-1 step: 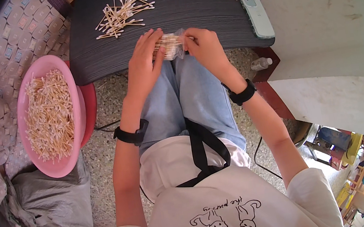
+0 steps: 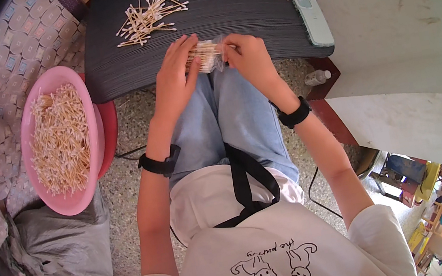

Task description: The person gathers cotton swabs from a table, aligns them into a bundle, and slides them into a plastic bag. After sealing the bag, they gather more cotton swabs from a pink bowl and arrange them on the table.

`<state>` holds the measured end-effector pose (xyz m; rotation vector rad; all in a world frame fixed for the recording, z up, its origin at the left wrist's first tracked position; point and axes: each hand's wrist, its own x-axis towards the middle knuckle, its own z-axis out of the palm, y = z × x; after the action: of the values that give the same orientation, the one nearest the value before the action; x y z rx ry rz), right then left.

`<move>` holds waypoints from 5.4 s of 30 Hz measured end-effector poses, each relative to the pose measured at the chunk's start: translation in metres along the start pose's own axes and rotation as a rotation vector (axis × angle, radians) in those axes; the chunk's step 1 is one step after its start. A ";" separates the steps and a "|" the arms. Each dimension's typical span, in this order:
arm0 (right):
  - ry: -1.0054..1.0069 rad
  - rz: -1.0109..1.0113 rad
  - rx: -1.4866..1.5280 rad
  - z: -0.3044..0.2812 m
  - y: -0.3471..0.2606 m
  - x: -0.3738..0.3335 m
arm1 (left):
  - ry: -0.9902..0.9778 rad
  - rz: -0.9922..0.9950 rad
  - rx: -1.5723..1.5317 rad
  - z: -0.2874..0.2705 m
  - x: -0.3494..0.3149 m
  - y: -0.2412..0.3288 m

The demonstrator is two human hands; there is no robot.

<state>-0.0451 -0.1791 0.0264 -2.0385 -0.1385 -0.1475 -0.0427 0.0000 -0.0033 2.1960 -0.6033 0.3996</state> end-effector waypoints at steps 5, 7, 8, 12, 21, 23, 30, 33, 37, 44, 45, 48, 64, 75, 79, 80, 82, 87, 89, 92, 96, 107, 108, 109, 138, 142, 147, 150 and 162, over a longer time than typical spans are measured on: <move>-0.032 0.082 0.005 0.002 -0.007 0.001 | 0.002 -0.003 -0.006 0.000 0.000 0.000; -0.043 0.132 0.055 0.002 -0.008 0.002 | -0.002 -0.005 -0.005 0.000 0.001 0.000; -0.055 0.182 0.105 0.002 -0.008 0.002 | -0.001 0.006 0.005 0.000 0.001 0.000; -0.063 0.200 0.210 -0.004 0.002 0.002 | 0.006 0.000 -0.014 -0.001 0.001 0.000; 0.033 0.237 0.390 -0.001 0.009 0.001 | 0.008 0.008 -0.007 -0.001 0.001 0.000; 0.075 0.264 0.399 0.003 0.006 -0.001 | 0.006 -0.003 -0.024 -0.001 0.000 0.000; 0.124 0.263 0.621 0.005 0.017 -0.002 | 0.011 0.013 -0.077 -0.001 0.002 -0.001; 0.154 0.222 0.436 0.009 0.010 -0.002 | -0.007 -0.012 -0.067 -0.001 0.001 -0.001; 0.146 0.151 0.317 0.009 0.000 -0.005 | -0.001 0.005 -0.043 -0.002 0.002 -0.001; 0.073 0.209 0.215 0.008 -0.004 0.000 | -0.034 0.029 0.036 -0.002 0.001 -0.001; 0.073 0.208 0.215 0.008 -0.003 0.000 | -0.040 0.040 0.079 -0.003 0.001 -0.002; 0.110 0.228 0.415 0.006 0.008 0.001 | -0.039 0.053 0.089 -0.003 0.002 -0.002; 0.228 0.191 0.386 0.013 0.004 -0.013 | -0.054 0.071 0.165 0.001 0.000 0.000; 0.121 0.082 0.149 0.008 0.003 -0.008 | -0.108 0.187 0.377 0.001 -0.004 0.006; 0.208 0.054 0.010 0.015 -0.005 -0.021 | -0.134 0.146 0.355 0.002 -0.005 0.004; 0.248 0.071 0.002 0.018 -0.010 -0.027 | -0.131 0.134 0.365 0.003 -0.006 0.005; 0.248 0.076 0.025 0.022 -0.012 -0.035 | -0.128 0.129 0.374 0.004 -0.005 0.007; 0.140 0.110 0.060 0.030 -0.023 -0.042 | -0.119 0.142 0.351 0.004 -0.006 0.010; 0.125 -0.043 -0.096 0.036 -0.016 -0.044 | -0.128 0.161 0.361 0.005 -0.004 0.010; 0.050 -0.043 -0.036 0.029 -0.013 -0.042 | -0.141 0.167 0.356 0.005 -0.005 0.006; 0.096 0.042 0.080 0.026 -0.014 -0.038 | -0.142 0.170 0.322 0.008 -0.006 0.004; 0.266 -0.303 -0.376 0.017 0.012 -0.025 | 0.014 0.082 0.132 0.003 -0.001 -0.005; 0.267 -0.302 -0.377 0.018 0.009 -0.022 | 0.059 0.064 0.163 0.001 -0.001 -0.003; 0.273 -0.210 -0.162 0.020 0.005 -0.019 | 0.058 0.065 0.163 0.001 0.001 -0.001; -0.024 -0.047 0.819 0.017 0.004 0.012 | 0.106 -0.465 -0.966 0.019 0.028 0.015; 0.006 0.035 0.830 0.025 0.004 0.014 | 0.169 -0.503 -1.046 0.025 0.027 0.018; 0.000 -0.088 0.779 0.028 0.010 0.013 | 0.152 -0.553 -1.102 0.026 0.024 0.013; -0.026 -0.062 0.837 0.026 0.010 0.012 | 0.108 -0.469 -1.089 0.024 0.022 0.009; -0.003 0.029 0.890 0.028 0.008 0.012 | 0.001 -0.493 -0.949 0.022 0.023 0.012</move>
<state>-0.0305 -0.1576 0.0091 -1.1530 -0.1431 -0.0472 -0.0287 -0.0302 0.0013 1.3448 -0.1566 -0.1427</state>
